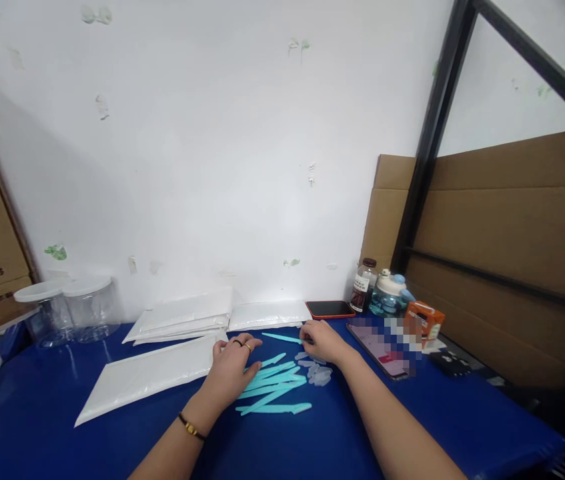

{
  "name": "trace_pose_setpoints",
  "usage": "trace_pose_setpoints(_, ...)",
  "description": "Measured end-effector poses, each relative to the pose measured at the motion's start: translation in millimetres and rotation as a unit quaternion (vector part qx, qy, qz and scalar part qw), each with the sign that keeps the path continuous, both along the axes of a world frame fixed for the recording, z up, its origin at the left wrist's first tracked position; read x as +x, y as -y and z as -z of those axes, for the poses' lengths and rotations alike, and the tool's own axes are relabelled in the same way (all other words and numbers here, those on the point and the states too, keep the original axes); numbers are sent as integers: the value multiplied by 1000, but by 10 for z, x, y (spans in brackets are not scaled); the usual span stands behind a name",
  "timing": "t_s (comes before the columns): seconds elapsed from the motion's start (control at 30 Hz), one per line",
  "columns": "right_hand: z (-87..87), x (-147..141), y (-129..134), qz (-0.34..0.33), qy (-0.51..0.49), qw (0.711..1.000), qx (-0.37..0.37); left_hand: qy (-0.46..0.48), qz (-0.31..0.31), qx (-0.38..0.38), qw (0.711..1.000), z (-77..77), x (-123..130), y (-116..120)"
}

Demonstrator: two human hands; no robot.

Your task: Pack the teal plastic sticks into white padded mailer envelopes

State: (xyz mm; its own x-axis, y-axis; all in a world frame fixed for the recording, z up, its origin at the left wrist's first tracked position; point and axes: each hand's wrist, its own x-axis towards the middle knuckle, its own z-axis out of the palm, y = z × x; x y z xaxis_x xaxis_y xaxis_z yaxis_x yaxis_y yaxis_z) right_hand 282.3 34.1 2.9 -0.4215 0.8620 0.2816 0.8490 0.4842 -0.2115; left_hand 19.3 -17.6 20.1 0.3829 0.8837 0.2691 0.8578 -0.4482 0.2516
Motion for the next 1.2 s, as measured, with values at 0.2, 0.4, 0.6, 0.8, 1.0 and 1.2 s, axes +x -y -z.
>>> trace_pose_setpoints(0.2, -65, -132, 69, -34, 31, 999, 16, -12, 11, 32, 999, 23, 68, 6)
trace_pose_setpoints(0.4, -40, -157, 49, -44, 24, 999, 14, -10, 0, 29, 1000, 90, 54, -37)
trace_pose_setpoints(0.6, -72, -203, 88, -52, 16, 998, 29, 11, 4, 42, 999, 104, 40, -31)
trace_pose_setpoints(0.8, -222, -419, 258, -127, -45, 991, 25, 19, 25, 46, 998, 61, 20, -24)
trace_pose_setpoints(1.0, -232, -359, 270, -149, -88, 984, -32, 3, 10, 31, 999, 26, -19, -62)
trace_pose_setpoints(1.2, -95, 64, 120, -67, -100, 990, -74, 77, -16, -2, 997, 23, -175, -106)
